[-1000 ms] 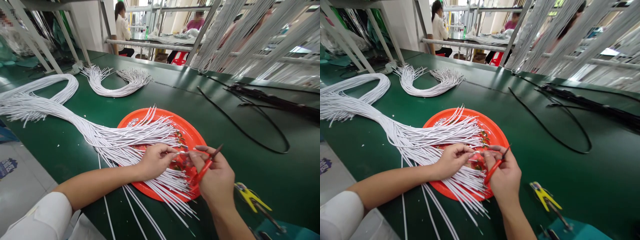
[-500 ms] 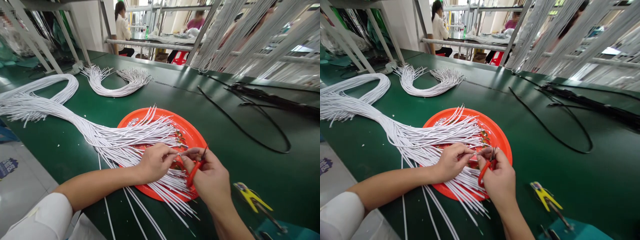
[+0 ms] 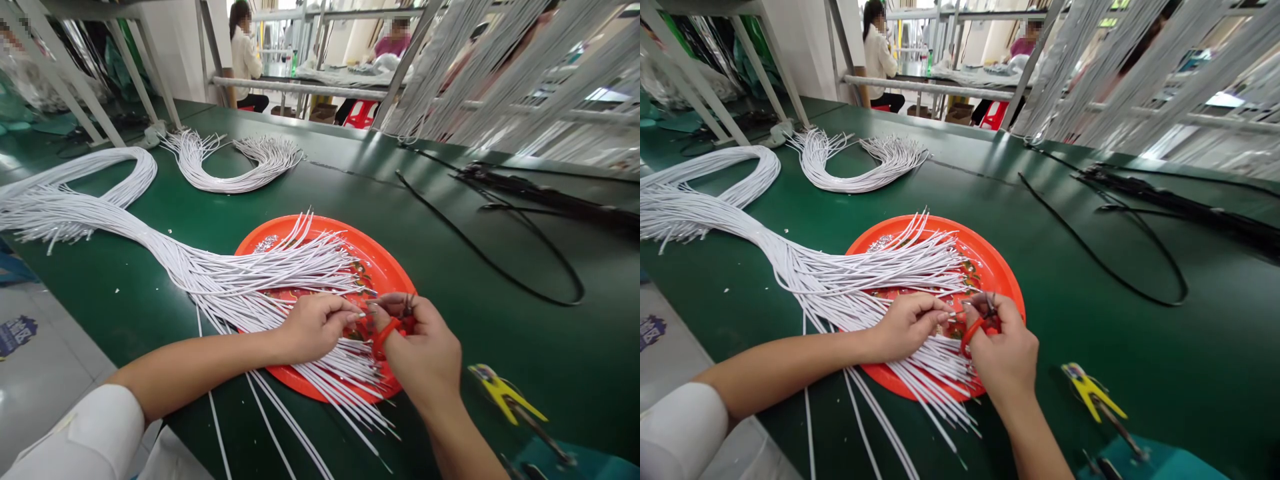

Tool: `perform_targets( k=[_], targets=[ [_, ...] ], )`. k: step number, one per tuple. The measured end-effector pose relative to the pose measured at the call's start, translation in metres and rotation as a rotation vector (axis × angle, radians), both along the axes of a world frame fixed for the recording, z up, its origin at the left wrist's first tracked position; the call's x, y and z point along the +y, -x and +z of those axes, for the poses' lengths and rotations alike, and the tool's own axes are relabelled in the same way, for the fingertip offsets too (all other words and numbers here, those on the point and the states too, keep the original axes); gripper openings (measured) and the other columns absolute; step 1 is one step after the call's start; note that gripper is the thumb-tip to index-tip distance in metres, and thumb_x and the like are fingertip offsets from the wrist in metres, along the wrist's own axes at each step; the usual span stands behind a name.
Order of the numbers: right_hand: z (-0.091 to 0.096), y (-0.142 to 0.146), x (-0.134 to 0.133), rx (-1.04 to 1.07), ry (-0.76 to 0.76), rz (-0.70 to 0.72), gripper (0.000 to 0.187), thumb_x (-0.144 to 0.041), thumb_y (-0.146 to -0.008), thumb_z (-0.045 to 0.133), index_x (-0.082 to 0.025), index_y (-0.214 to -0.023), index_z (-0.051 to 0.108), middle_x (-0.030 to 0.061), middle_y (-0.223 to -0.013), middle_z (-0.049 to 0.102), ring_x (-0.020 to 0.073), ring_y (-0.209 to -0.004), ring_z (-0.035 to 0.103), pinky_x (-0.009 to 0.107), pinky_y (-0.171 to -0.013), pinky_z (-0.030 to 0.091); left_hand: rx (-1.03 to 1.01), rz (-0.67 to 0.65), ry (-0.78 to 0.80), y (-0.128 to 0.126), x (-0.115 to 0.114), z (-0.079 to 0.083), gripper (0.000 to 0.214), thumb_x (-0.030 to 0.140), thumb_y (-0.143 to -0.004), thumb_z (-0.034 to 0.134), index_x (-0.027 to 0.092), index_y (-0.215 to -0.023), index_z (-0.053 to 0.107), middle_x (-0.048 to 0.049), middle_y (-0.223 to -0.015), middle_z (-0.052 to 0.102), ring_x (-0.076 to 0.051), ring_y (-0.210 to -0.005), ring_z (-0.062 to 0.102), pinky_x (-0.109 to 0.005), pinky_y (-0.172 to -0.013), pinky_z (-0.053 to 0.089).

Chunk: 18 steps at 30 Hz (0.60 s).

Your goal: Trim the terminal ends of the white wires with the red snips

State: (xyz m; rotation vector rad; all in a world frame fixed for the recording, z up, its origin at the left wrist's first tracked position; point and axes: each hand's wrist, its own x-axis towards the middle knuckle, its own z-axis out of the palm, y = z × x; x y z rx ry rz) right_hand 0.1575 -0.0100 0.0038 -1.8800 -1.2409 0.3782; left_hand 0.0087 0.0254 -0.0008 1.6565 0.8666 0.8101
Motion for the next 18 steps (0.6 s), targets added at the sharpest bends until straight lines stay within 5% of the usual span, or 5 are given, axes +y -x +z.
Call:
perform_targets(
  k=[4, 7, 12, 18],
  targets=[
    [-0.005, -0.015, 0.006, -0.125, 0.089, -0.140, 0.032, -0.047, -0.066, 0.063, -0.020, -0.082, 0.061, 0.0003, -0.055, 0.057, 0.0191, -0.055, 0.057, 0.029, -0.053, 0.042, 0.032, 0.034, -0.045, 0.000, 0.001, 0.001, 0.019, 0.023, -0.082, 0.050, 0.013, -0.083, 0.067, -0.0042, -0.074, 0.066, -0.013, -0.067, 0.057, -0.023, -0.065, 0.044],
    [-0.008, -0.015, 0.008, 0.047, 0.012, -0.166, 0.032, -0.048, -0.067, 0.063, -0.020, -0.081, 0.059, -0.0019, -0.053, 0.054, 0.0154, -0.047, 0.053, 0.027, -0.046, 0.041, 0.062, 0.074, -0.085, 0.000, 0.001, 0.001, 0.019, 0.024, -0.081, 0.051, 0.014, -0.085, 0.067, -0.0037, -0.075, 0.066, -0.012, -0.067, 0.057, -0.023, -0.064, 0.044],
    [-0.005, 0.006, 0.002, 0.419, -0.218, 0.045, 0.029, -0.039, -0.067, 0.067, -0.020, -0.085, 0.055, 0.0043, -0.078, 0.067, 0.0181, -0.070, 0.065, 0.032, -0.065, 0.051, 0.049, 0.089, -0.066, -0.001, 0.001, -0.001, 0.021, 0.024, -0.082, 0.050, 0.015, -0.091, 0.067, -0.0036, -0.081, 0.067, -0.013, -0.070, 0.059, -0.023, -0.065, 0.046],
    [-0.004, 0.009, -0.005, -0.113, -0.207, -0.002, 0.027, -0.042, -0.072, 0.061, -0.018, -0.084, 0.061, 0.0042, -0.072, 0.067, 0.0162, -0.060, 0.062, 0.027, -0.058, 0.048, 0.045, 0.142, -0.050, -0.002, 0.002, -0.004, 0.021, 0.025, -0.081, 0.051, 0.014, -0.088, 0.067, -0.0049, -0.081, 0.067, -0.014, -0.072, 0.060, -0.024, -0.067, 0.048]
  ],
)
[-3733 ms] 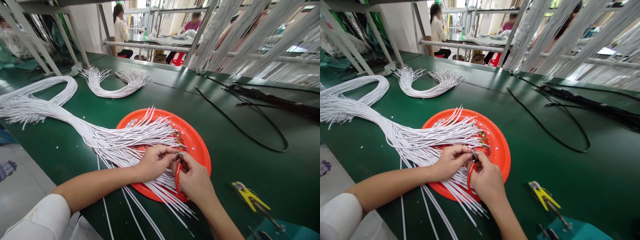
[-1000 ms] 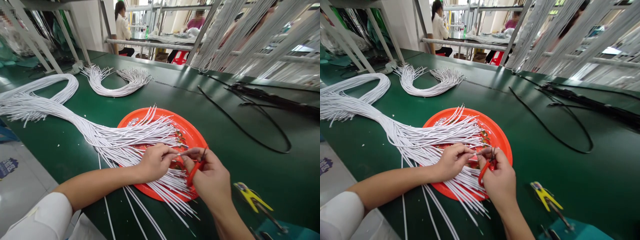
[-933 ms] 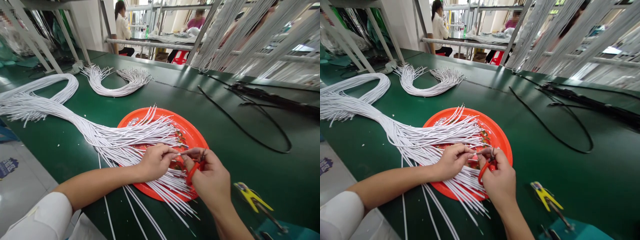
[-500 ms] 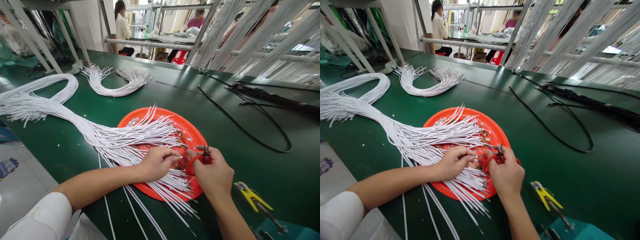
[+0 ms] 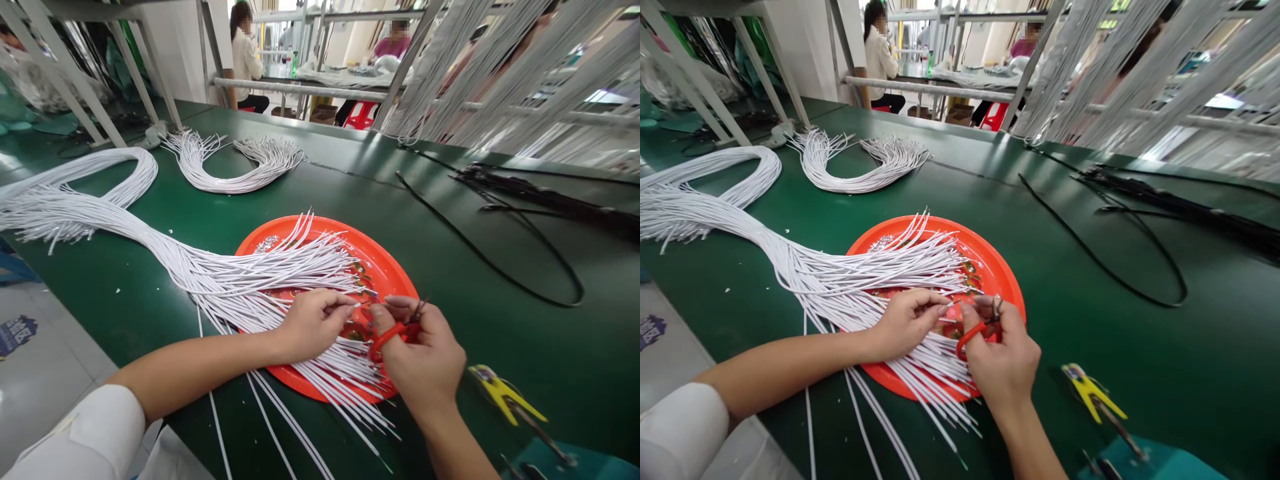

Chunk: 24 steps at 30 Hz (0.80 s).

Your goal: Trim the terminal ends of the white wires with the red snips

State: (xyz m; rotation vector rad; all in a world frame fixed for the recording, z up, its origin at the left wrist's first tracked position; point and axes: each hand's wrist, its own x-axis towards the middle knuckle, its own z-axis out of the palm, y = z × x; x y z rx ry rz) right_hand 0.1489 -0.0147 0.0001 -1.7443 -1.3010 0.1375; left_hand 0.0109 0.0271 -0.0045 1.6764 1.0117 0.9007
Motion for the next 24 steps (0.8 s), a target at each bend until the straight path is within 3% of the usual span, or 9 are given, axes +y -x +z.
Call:
perform_targets(
  k=[6, 10, 24],
  targets=[
    [-0.010, -0.012, 0.002, -0.720, -0.008, 0.077, 0.033, -0.044, -0.076, 0.051, -0.015, -0.085, 0.066, 0.0034, -0.050, 0.059, 0.0148, -0.045, 0.051, 0.023, -0.045, 0.030, -0.175, 0.050, 0.135, -0.003, 0.000, -0.007, 0.021, 0.024, -0.080, 0.051, 0.013, -0.092, 0.065, -0.0056, -0.088, 0.067, -0.013, -0.074, 0.062, -0.024, -0.067, 0.052],
    [-0.011, -0.012, 0.000, -1.001, -0.002, 0.089, 0.027, -0.030, -0.075, 0.050, -0.016, -0.091, 0.067, 0.0016, -0.045, 0.052, 0.0127, -0.042, 0.044, 0.023, -0.044, 0.020, -0.248, 0.029, 0.227, -0.003, -0.001, -0.006, 0.018, 0.021, -0.080, 0.052, 0.011, -0.090, 0.064, -0.0060, -0.086, 0.068, -0.012, -0.071, 0.063, -0.023, -0.063, 0.054],
    [-0.014, -0.011, -0.001, -1.015, 0.121, 0.054, 0.025, -0.025, -0.080, 0.051, -0.018, -0.098, 0.066, 0.0003, -0.043, 0.049, 0.0096, -0.039, 0.037, 0.021, -0.044, 0.014, -0.248, 0.061, 0.190, -0.004, 0.001, -0.006, 0.017, 0.024, -0.078, 0.056, 0.012, -0.086, 0.064, -0.0067, -0.086, 0.068, -0.016, -0.078, 0.064, -0.026, -0.070, 0.053]
  ],
)
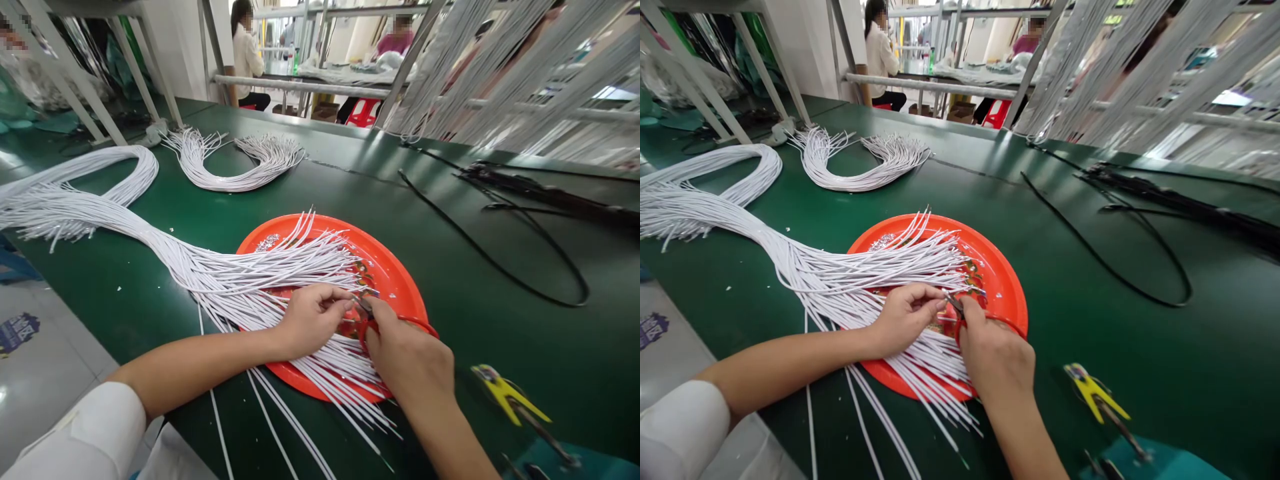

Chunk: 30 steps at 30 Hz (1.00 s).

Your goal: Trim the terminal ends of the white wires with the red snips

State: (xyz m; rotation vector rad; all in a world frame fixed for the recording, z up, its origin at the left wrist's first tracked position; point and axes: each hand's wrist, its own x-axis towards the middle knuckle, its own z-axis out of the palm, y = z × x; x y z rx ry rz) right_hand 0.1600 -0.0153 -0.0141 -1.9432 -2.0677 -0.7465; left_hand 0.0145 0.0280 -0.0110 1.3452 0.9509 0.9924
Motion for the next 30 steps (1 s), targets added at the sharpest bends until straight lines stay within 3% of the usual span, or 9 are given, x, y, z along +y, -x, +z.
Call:
perform_targets(
  k=[5, 9, 14, 21, 25, 30],
  targets=[
    [-0.005, -0.004, 0.000, 0.046, 0.014, 0.008, 0.030, -0.021, -0.079, 0.050, -0.019, -0.104, 0.065, -0.0001, -0.042, 0.050, 0.0097, -0.036, 0.037, 0.021, -0.042, 0.015, 0.043, 0.013, -0.030, 0.001, 0.001, 0.003, 0.018, 0.023, -0.078, 0.056, 0.011, -0.087, 0.066, -0.0076, -0.087, 0.069, -0.016, -0.078, 0.063, -0.026, -0.071, 0.052],
    [-0.004, -0.005, 0.002, 0.212, 0.081, 0.022, 0.031, -0.019, -0.076, 0.051, -0.019, -0.104, 0.065, -0.0004, -0.044, 0.054, 0.0113, -0.036, 0.044, 0.021, -0.041, 0.022, 0.072, 0.018, -0.059, 0.003, 0.000, 0.004, 0.019, 0.024, -0.079, 0.055, 0.012, -0.089, 0.066, -0.0076, -0.087, 0.069, -0.015, -0.078, 0.063, -0.025, -0.069, 0.052],
    [0.009, -0.001, 0.004, 0.699, 0.065, -0.015, 0.028, -0.042, -0.075, 0.057, -0.018, -0.088, 0.064, 0.0023, -0.059, 0.064, 0.0144, -0.047, 0.056, 0.023, -0.046, 0.040, 0.117, 0.024, -0.085, 0.003, 0.000, 0.006, 0.017, 0.023, -0.078, 0.056, 0.012, -0.087, 0.067, -0.0062, -0.085, 0.069, -0.014, -0.074, 0.063, -0.023, -0.066, 0.050],
    [0.018, 0.017, 0.000, 1.405, -0.045, 0.106, 0.022, -0.033, -0.070, 0.066, -0.021, -0.086, 0.059, 0.0042, -0.081, 0.068, 0.0175, -0.072, 0.064, 0.033, -0.069, 0.052, 0.218, -0.014, -0.188, 0.005, -0.001, 0.009, 0.018, 0.025, -0.080, 0.054, 0.015, -0.086, 0.068, -0.0054, -0.082, 0.068, -0.014, -0.075, 0.061, -0.025, -0.068, 0.048],
    [0.019, 0.021, 0.001, 1.437, -0.090, 0.051, 0.022, -0.031, -0.066, 0.071, -0.019, -0.080, 0.060, 0.0009, -0.070, 0.064, 0.0131, -0.056, 0.059, 0.028, -0.056, 0.050, 0.249, -0.070, -0.262, 0.006, -0.003, 0.011, 0.018, 0.022, -0.081, 0.052, 0.014, -0.086, 0.068, -0.0051, -0.079, 0.068, -0.014, -0.072, 0.060, -0.024, -0.067, 0.046],
    [0.016, 0.009, 0.006, 1.471, -0.246, -0.072, 0.022, -0.034, -0.068, 0.069, -0.019, -0.079, 0.058, -0.0019, -0.070, 0.059, 0.0100, -0.060, 0.055, 0.024, -0.057, 0.046, 0.273, -0.058, -0.275, 0.006, -0.002, 0.010, 0.019, 0.022, -0.082, 0.051, 0.013, -0.087, 0.067, -0.0051, -0.079, 0.068, -0.013, -0.073, 0.060, -0.023, -0.067, 0.045]
  ],
)
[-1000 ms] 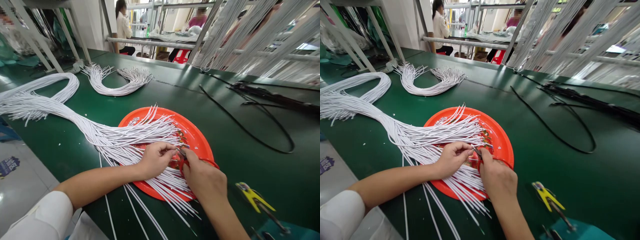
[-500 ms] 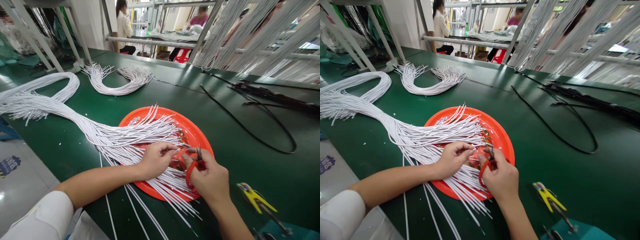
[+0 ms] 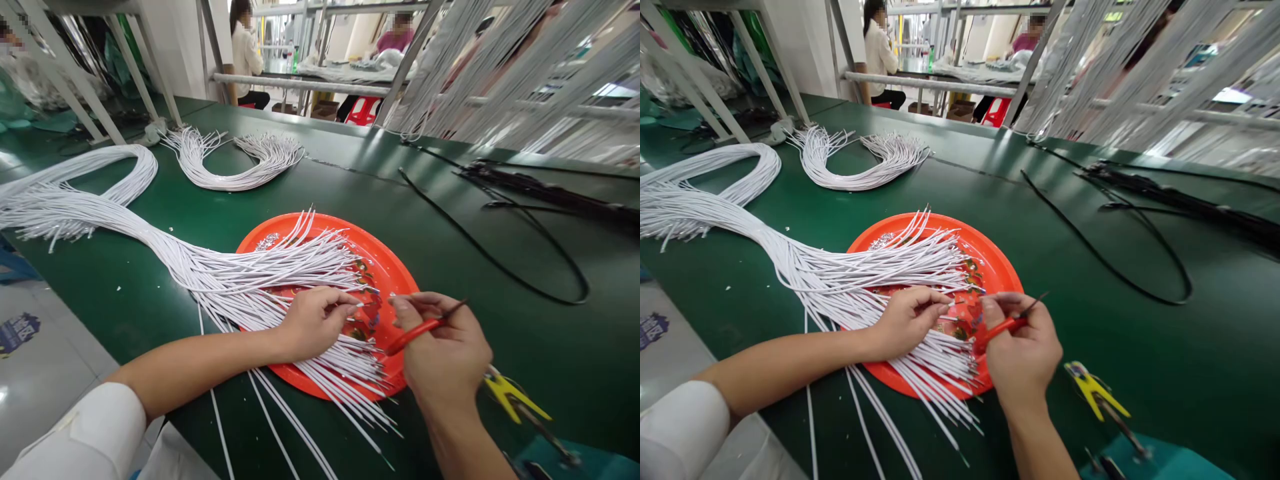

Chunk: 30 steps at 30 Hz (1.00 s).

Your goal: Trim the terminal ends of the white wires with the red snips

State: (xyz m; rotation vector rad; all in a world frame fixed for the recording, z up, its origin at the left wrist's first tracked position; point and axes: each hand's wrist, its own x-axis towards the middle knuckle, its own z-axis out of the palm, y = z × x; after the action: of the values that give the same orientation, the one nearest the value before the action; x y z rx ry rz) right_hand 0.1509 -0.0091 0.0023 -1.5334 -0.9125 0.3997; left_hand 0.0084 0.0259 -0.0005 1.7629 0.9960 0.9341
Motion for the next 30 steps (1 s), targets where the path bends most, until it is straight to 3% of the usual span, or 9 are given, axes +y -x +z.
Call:
perform_targets(
  k=[6, 12, 16, 19, 25, 30],
  targets=[
    [-0.004, -0.004, 0.004, 0.215, 0.048, 0.038, 0.030, -0.036, -0.062, 0.072, -0.019, -0.081, 0.056, 0.0010, -0.074, 0.064, 0.0118, -0.061, 0.059, 0.025, -0.057, 0.047, 0.139, -0.090, -0.038, 0.001, 0.000, -0.004, 0.024, 0.021, -0.084, 0.047, 0.017, -0.096, 0.066, -0.0046, -0.088, 0.069, -0.014, -0.078, 0.061, -0.024, -0.072, 0.047],
    [-0.015, -0.015, 0.014, 0.399, 0.027, 0.020, 0.035, -0.034, -0.056, 0.074, -0.018, -0.081, 0.055, -0.0005, -0.068, 0.066, 0.0076, -0.048, 0.053, 0.021, -0.049, 0.044, 0.460, -0.199, -0.313, 0.005, -0.002, -0.008, 0.031, 0.018, -0.087, 0.038, 0.014, -0.104, 0.063, -0.0093, -0.101, 0.064, -0.019, -0.093, 0.057, -0.030, -0.083, 0.045],
    [-0.020, -0.020, 0.019, 0.467, -0.005, 0.052, 0.036, -0.033, -0.055, 0.075, -0.017, -0.080, 0.054, -0.0011, -0.063, 0.064, 0.0073, -0.045, 0.051, 0.020, -0.045, 0.043, 0.742, -0.243, -0.362, 0.006, -0.002, -0.009, 0.026, 0.015, -0.084, 0.041, 0.016, -0.096, 0.064, -0.0094, -0.096, 0.062, -0.021, -0.090, 0.056, -0.034, -0.082, 0.045],
    [-0.023, -0.021, 0.019, 0.457, -0.014, 0.068, 0.035, -0.033, -0.057, 0.075, -0.017, -0.081, 0.055, -0.0019, -0.062, 0.063, 0.0070, -0.046, 0.051, 0.020, -0.045, 0.042, 0.868, -0.304, -0.387, 0.008, -0.003, -0.004, 0.025, 0.015, -0.083, 0.041, 0.017, -0.094, 0.064, -0.0089, -0.090, 0.061, -0.021, -0.083, 0.057, -0.033, -0.075, 0.046],
    [-0.021, -0.019, 0.019, 0.491, -0.028, 0.095, 0.034, -0.032, -0.056, 0.075, -0.016, -0.079, 0.055, -0.0032, -0.059, 0.061, 0.0063, -0.046, 0.051, 0.019, -0.044, 0.042, 0.948, -0.568, -0.387, 0.012, 0.004, 0.016, 0.028, 0.006, -0.075, 0.047, 0.018, -0.093, 0.065, -0.0065, -0.081, 0.064, -0.018, -0.076, 0.060, -0.025, -0.065, 0.044],
    [-0.014, -0.014, 0.019, 0.521, -0.031, 0.103, 0.036, -0.033, -0.054, 0.075, -0.016, -0.077, 0.053, -0.0026, -0.058, 0.061, 0.0077, -0.045, 0.052, 0.019, -0.042, 0.042, 0.884, -0.365, -0.517, 0.001, 0.025, 0.013, 0.020, 0.015, -0.084, 0.041, 0.013, -0.090, 0.060, -0.0100, -0.087, 0.062, -0.020, -0.080, 0.060, -0.029, -0.071, 0.045]
  ],
)
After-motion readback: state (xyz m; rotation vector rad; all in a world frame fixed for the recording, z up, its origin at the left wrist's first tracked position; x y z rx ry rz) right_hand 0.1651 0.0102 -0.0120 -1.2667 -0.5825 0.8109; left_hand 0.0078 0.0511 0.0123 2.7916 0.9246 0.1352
